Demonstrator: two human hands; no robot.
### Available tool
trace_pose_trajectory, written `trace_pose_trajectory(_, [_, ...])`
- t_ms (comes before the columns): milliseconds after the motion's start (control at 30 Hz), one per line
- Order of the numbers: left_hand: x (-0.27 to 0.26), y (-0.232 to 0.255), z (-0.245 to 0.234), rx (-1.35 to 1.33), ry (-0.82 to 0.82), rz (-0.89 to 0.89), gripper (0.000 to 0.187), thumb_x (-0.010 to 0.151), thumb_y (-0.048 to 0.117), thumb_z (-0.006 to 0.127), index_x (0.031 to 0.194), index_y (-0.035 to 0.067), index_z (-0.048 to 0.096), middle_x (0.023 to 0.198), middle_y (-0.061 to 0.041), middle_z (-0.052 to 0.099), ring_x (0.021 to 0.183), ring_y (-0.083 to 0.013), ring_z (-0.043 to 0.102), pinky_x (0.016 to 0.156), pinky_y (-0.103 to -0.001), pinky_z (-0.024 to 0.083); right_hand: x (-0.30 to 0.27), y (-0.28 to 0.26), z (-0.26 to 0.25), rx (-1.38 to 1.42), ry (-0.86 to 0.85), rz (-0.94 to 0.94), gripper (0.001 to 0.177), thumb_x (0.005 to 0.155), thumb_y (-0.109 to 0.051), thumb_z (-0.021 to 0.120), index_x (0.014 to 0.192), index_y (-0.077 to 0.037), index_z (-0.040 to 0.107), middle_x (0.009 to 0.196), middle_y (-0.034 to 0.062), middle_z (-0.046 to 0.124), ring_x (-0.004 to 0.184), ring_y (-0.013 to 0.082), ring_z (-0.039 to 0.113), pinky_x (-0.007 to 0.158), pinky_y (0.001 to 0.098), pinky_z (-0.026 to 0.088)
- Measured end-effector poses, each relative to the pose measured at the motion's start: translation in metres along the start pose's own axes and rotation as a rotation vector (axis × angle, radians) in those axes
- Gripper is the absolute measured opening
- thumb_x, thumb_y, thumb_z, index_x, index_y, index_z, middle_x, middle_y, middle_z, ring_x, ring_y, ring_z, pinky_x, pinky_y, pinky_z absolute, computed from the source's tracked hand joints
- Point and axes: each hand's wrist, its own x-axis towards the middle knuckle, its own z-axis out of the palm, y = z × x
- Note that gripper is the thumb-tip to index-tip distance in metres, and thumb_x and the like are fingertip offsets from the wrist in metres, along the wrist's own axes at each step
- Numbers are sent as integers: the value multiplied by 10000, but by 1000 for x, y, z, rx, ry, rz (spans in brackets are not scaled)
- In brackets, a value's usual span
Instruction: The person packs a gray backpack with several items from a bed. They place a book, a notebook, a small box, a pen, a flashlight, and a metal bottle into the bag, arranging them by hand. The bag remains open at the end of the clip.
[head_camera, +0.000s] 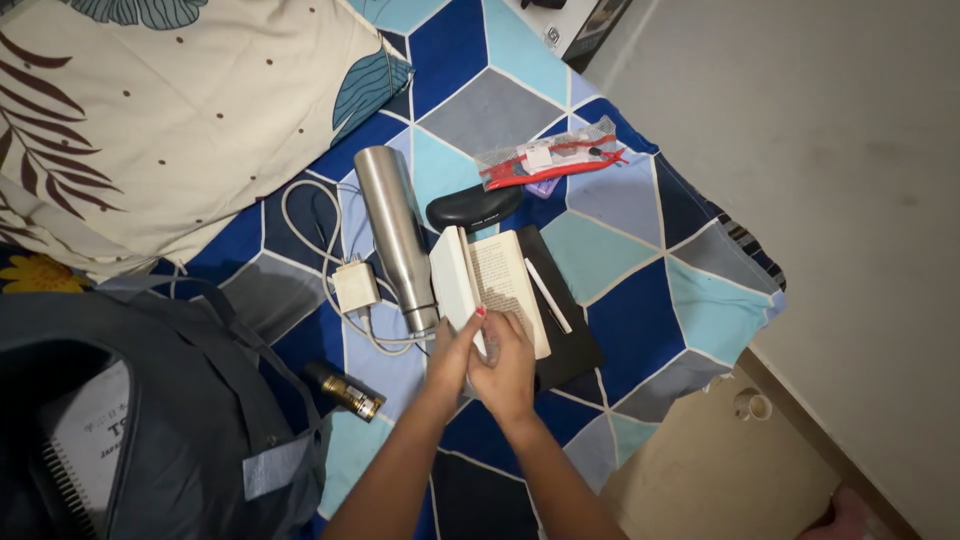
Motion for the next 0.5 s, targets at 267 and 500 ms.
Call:
trace_pose_trajectory(267, [-11, 26, 10, 514, 179, -30, 971, 813, 586, 652, 1600, 129, 313, 1378, -254, 624, 1246, -378, 634, 1045, -415, 490, 8, 33, -7, -136, 123, -209, 296, 835, -128, 773, 1130, -122, 747, 1370, 142, 642, 1285, 340, 605, 1113, 428, 477])
trace_pose_trajectory(500, [-5, 24, 20, 676, 180, -35, 985, 834, 567, 648, 1601, 103, 241, 1394, -268, 583, 1263, -402, 602, 1066, -433, 478, 26, 52, -2, -176, 22, 323, 880, 640, -186, 913, 1392, -21, 487, 1178, 267, 630, 1094, 415, 640, 921, 440, 522])
